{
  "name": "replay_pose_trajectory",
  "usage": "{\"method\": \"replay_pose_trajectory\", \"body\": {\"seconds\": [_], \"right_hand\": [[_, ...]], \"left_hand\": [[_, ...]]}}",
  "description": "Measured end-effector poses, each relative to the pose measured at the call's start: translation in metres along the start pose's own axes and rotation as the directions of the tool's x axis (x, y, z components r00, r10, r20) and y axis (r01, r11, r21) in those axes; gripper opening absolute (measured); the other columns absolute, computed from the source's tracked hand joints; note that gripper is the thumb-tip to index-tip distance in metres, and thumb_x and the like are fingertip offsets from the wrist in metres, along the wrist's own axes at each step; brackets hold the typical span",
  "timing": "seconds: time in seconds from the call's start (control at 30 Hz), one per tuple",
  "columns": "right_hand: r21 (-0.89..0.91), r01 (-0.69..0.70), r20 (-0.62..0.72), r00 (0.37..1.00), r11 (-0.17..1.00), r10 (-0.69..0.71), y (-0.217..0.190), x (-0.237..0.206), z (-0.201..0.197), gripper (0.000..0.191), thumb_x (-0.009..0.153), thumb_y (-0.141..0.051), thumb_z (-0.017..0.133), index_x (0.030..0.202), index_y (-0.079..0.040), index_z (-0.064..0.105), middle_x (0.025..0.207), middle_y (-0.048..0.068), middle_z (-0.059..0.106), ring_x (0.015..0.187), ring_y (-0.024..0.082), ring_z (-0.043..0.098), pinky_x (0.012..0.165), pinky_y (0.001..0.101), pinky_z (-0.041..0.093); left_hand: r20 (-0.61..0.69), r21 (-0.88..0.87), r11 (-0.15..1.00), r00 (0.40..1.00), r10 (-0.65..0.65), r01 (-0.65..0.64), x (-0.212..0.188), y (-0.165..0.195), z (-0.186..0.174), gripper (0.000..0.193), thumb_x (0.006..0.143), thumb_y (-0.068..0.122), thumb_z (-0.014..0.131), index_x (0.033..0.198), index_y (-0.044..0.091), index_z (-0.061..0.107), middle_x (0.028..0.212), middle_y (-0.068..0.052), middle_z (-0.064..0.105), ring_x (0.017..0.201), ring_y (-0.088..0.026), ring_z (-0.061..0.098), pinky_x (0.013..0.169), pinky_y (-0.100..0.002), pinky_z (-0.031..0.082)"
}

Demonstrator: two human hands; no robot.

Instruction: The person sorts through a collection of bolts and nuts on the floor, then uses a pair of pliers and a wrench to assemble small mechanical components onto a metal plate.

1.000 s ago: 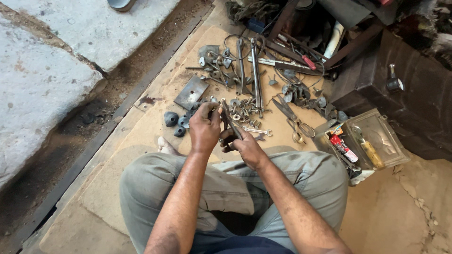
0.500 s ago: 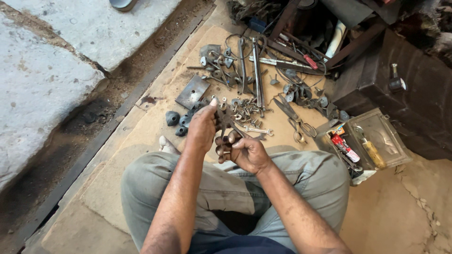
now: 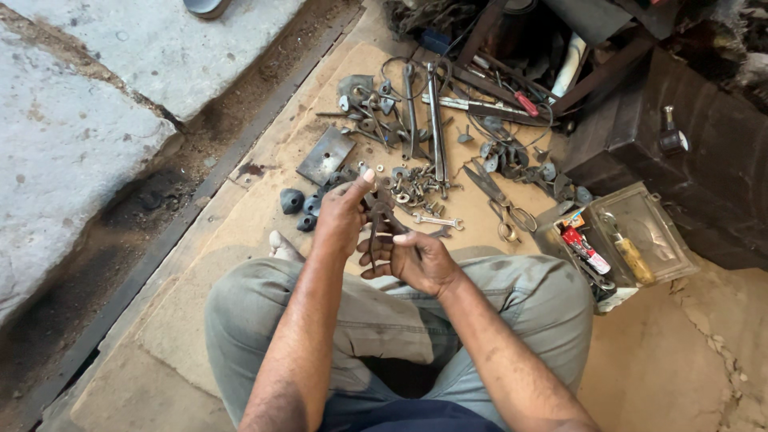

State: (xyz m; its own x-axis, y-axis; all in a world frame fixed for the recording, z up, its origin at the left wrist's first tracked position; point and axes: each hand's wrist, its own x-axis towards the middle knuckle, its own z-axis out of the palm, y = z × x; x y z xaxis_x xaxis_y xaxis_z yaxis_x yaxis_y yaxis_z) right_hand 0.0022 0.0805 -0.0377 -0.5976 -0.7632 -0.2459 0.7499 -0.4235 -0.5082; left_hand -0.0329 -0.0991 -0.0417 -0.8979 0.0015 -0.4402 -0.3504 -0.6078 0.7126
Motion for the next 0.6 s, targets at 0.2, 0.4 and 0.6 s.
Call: {"method": "replay_pose_trajectory", "body": {"seconds": [0.2, 0.4, 0.6], "right_hand": [[0.037, -0.074, 0.047, 0.996, 0.997, 0.072, -0.006, -0.002, -0.004, 0.056, 0.099, -0.03, 0.051, 0.145, 0.002, 0.051, 0.131, 0.024, 0.064, 0.12, 0.037, 0.064, 0.107, 0.0598, 0.047], [0.044, -0.083, 0.044, 0.996, 0.996, 0.081, -0.014, -0.003, 0.001, 0.06, 0.094, -0.032, 0.049, 0.145, 0.001, 0.05, 0.131, 0.026, 0.064, 0.123, 0.041, 0.063, 0.106, 0.0634, 0.046], [0.067, -0.09, 0.057, 0.995, 0.994, 0.086, -0.015, -0.004, -0.001, 0.057, 0.096, -0.031, 0.048, 0.143, 0.001, 0.051, 0.126, 0.025, 0.066, 0.117, 0.039, 0.065, 0.106, 0.0653, 0.048]], "left_hand": [[0.053, -0.007, 1.0, 0.999, -0.006, 0.006, -0.003, -0.001, 0.006, 0.039, 0.091, 0.031, 0.076, 0.106, -0.004, 0.067, 0.09, -0.013, 0.072, 0.074, -0.021, 0.072, 0.063, -0.033, 0.06], [0.042, -0.007, 0.999, 0.998, -0.044, 0.045, -0.005, 0.003, 0.01, 0.041, 0.09, 0.029, 0.074, 0.11, -0.005, 0.065, 0.094, -0.016, 0.075, 0.084, -0.025, 0.077, 0.066, -0.035, 0.064], [0.057, -0.002, 0.999, 0.998, -0.037, 0.037, -0.005, 0.004, 0.011, 0.041, 0.09, 0.027, 0.075, 0.111, -0.007, 0.064, 0.096, -0.017, 0.075, 0.086, -0.026, 0.078, 0.067, -0.035, 0.063]]}}
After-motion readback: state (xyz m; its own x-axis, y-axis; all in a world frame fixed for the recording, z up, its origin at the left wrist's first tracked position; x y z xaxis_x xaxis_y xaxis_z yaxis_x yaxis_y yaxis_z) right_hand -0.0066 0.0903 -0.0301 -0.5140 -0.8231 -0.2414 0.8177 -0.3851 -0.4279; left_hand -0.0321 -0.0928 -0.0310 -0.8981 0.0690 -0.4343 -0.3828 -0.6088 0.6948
